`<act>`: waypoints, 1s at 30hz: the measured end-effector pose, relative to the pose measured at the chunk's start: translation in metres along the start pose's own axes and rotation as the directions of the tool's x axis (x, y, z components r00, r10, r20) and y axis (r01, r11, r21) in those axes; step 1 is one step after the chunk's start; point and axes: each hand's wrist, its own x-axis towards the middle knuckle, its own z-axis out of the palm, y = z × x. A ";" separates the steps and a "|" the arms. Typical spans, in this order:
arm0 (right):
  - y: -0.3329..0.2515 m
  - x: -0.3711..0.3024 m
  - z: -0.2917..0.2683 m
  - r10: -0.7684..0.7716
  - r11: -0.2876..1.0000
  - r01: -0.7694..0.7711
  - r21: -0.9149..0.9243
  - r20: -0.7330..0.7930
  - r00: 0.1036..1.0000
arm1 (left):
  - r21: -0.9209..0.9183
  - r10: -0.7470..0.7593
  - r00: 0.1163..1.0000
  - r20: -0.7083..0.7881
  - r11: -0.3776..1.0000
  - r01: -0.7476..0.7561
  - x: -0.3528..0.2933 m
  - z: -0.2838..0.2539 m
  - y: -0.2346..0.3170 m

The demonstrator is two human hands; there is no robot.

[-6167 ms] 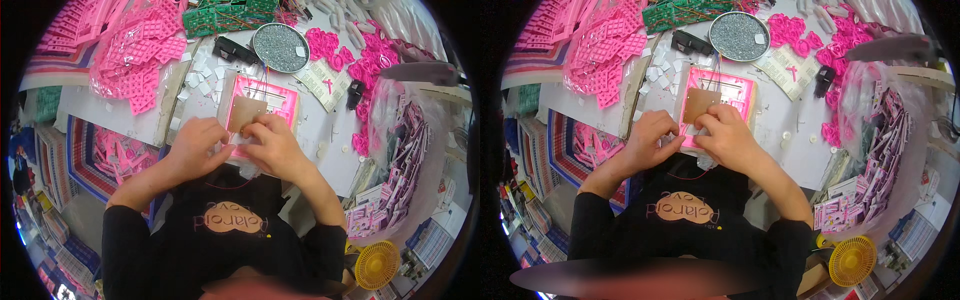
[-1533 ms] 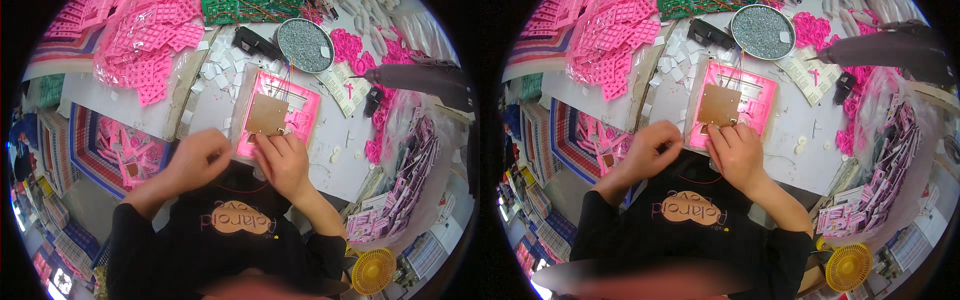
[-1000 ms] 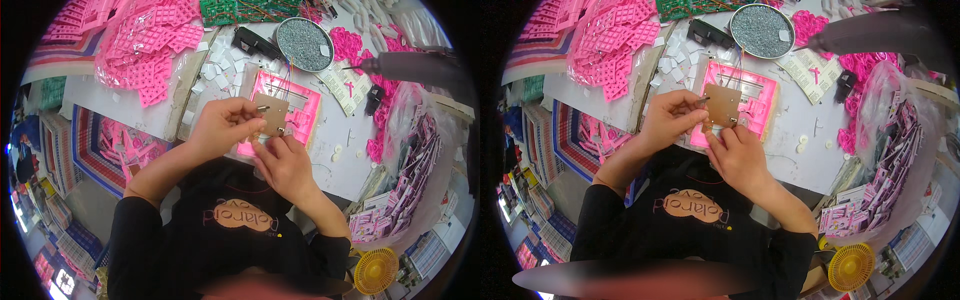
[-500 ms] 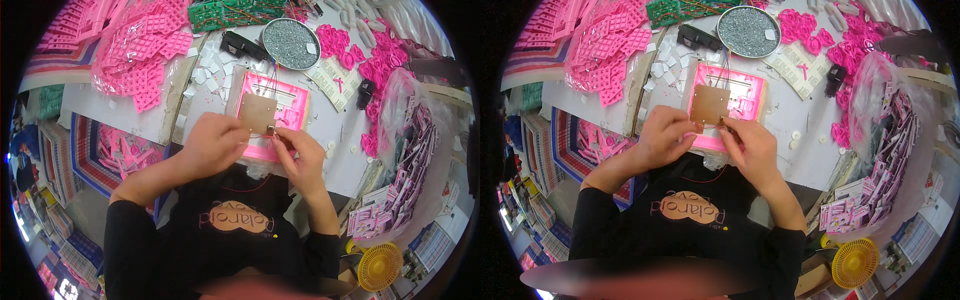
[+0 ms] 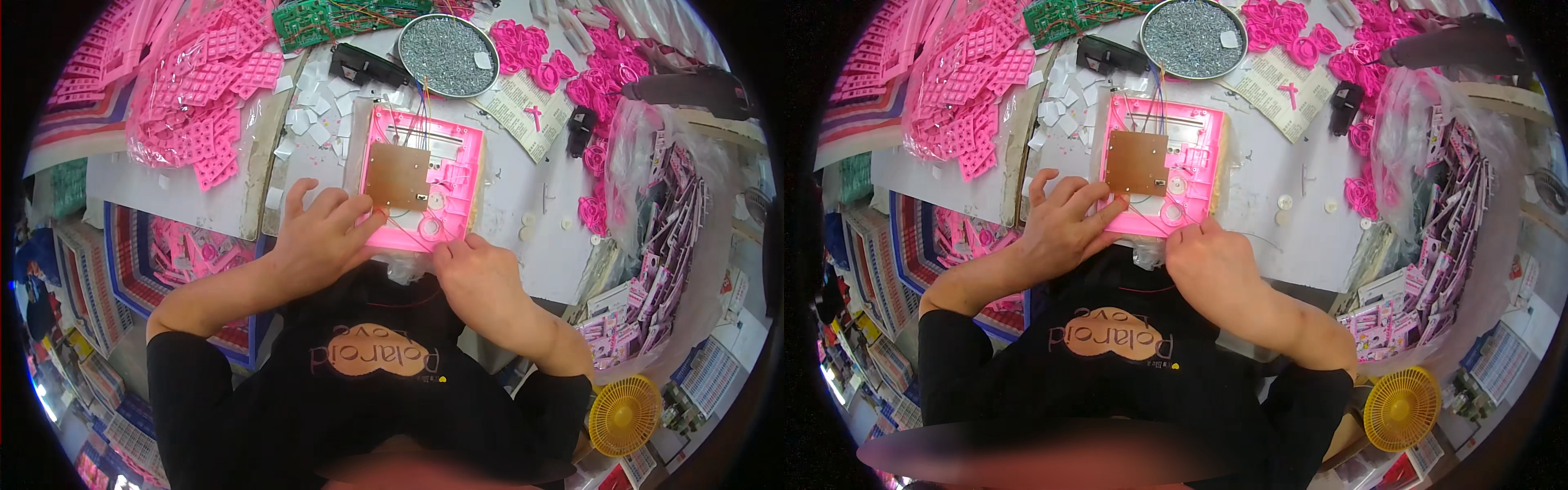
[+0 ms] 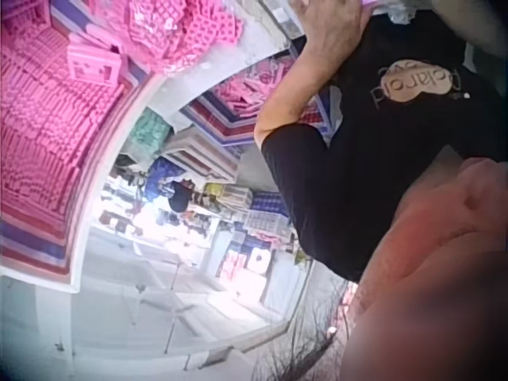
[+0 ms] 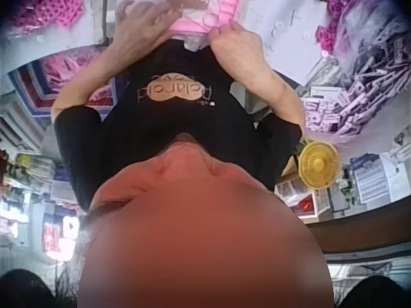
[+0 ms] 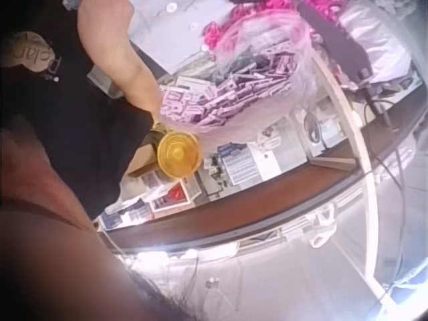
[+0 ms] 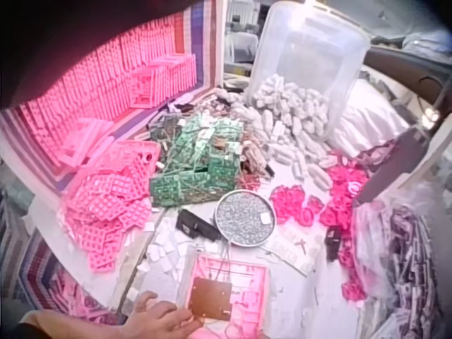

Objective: Assembling a pink plastic toy using electronic components and a hot glue gun.

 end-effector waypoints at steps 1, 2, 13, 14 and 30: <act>0.001 0.000 0.000 0.010 1.000 -0.010 0.007 -0.007 1.000 | -0.001 -0.010 1.000 0.009 1.000 0.010 0.000 -0.001 0.001; 0.002 0.000 0.001 0.020 1.000 -0.020 0.014 -0.013 1.000 | -0.018 -0.007 1.000 0.010 1.000 0.007 0.000 -0.001 0.000; 0.020 -0.005 0.027 -0.125 0.992 0.127 -0.011 -0.278 0.953 | -0.135 -0.007 1.000 -0.009 0.991 0.005 0.000 0.001 -0.004; 0.020 -0.007 0.029 -0.154 0.988 0.151 -0.035 -0.317 0.936 | -0.137 -0.006 1.000 -0.009 0.991 0.004 0.000 0.001 -0.004; 0.006 -0.008 0.012 -0.113 0.986 0.112 -0.120 0.005 0.994 | -0.201 -0.010 1.000 -0.001 0.980 0.010 -0.002 0.007 -0.001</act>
